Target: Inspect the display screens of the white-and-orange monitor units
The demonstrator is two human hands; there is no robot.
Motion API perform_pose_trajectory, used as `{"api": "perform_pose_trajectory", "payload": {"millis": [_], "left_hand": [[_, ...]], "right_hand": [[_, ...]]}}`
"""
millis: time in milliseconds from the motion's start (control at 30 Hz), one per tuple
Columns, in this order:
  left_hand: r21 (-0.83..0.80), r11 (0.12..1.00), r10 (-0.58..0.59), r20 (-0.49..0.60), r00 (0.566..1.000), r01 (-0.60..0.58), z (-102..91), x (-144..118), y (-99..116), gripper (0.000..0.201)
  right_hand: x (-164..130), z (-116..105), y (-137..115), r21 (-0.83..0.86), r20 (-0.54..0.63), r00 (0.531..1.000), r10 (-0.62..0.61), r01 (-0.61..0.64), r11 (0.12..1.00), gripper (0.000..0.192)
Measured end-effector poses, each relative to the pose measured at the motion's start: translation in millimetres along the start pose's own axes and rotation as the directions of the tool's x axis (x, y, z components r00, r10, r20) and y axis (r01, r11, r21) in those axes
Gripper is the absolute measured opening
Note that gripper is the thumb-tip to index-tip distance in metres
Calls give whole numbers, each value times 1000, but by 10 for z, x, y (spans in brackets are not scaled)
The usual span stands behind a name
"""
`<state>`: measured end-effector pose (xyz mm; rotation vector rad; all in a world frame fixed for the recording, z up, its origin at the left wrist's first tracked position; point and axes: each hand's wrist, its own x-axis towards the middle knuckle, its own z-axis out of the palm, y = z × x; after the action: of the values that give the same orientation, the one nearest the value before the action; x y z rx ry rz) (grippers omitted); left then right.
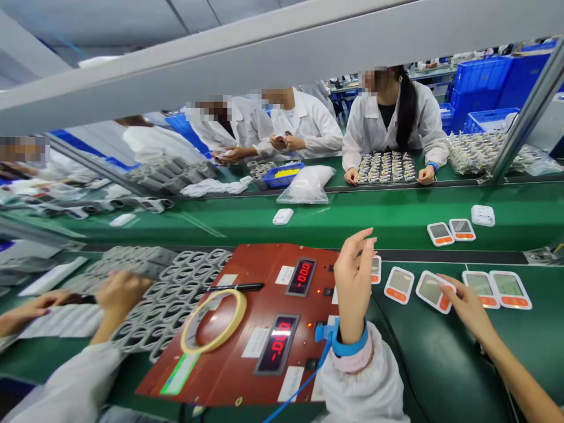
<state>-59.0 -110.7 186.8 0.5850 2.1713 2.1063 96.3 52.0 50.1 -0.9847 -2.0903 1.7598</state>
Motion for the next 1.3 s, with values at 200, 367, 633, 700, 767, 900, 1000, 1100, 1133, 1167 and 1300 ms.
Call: {"api": "perform_pose_trajectory", "payload": {"millis": [200,367,633,700,767,900,1000,1100,1133,1167,1300], "left_hand": [[-13,995,97,-100,990,-99,15,-46,98,24],[-3,991,131,-140,981,-133,13,-48,89,23],[-91,990,95,-126,987,-107,-10,-39,56,23],[-119,988,80,-124,989,-95,-16,-39,37,24],[-141,987,64,-123,990,-82,-24,-35,23,25],[-171,983,48,-136,990,-71,-46,-21,29,27],[-177,982,35,-141,989,-60,-69,-37,27,27],[-201,978,32,-136,990,-59,-76,-48,-35,27],[-219,974,28,-141,990,-59,-70,-22,-66,28],[-240,969,20,-155,988,-57,-59,33,-94,33],[-272,962,-67,-267,961,-8,21,609,-41,56]], "right_hand": [[-9,198,106,221,-25,998,55,-48,974,66],[47,663,20,87,-143,962,-235,248,965,64],[194,1042,116,-419,-170,851,-498,395,818,50],[252,1053,231,-479,-155,838,-523,400,782,55],[352,1004,312,-511,-129,833,-538,409,756,59],[848,637,334,-608,-32,813,-581,446,657,56],[1455,254,310,-772,98,816,-569,423,474,59],[1990,18,295,-900,178,894,-411,316,298,78],[2115,-7,286,-919,200,917,-346,298,259,82],[2210,-7,273,-928,221,931,-291,292,230,85],[2344,109,193,-942,216,950,-226,264,206,87]]}}
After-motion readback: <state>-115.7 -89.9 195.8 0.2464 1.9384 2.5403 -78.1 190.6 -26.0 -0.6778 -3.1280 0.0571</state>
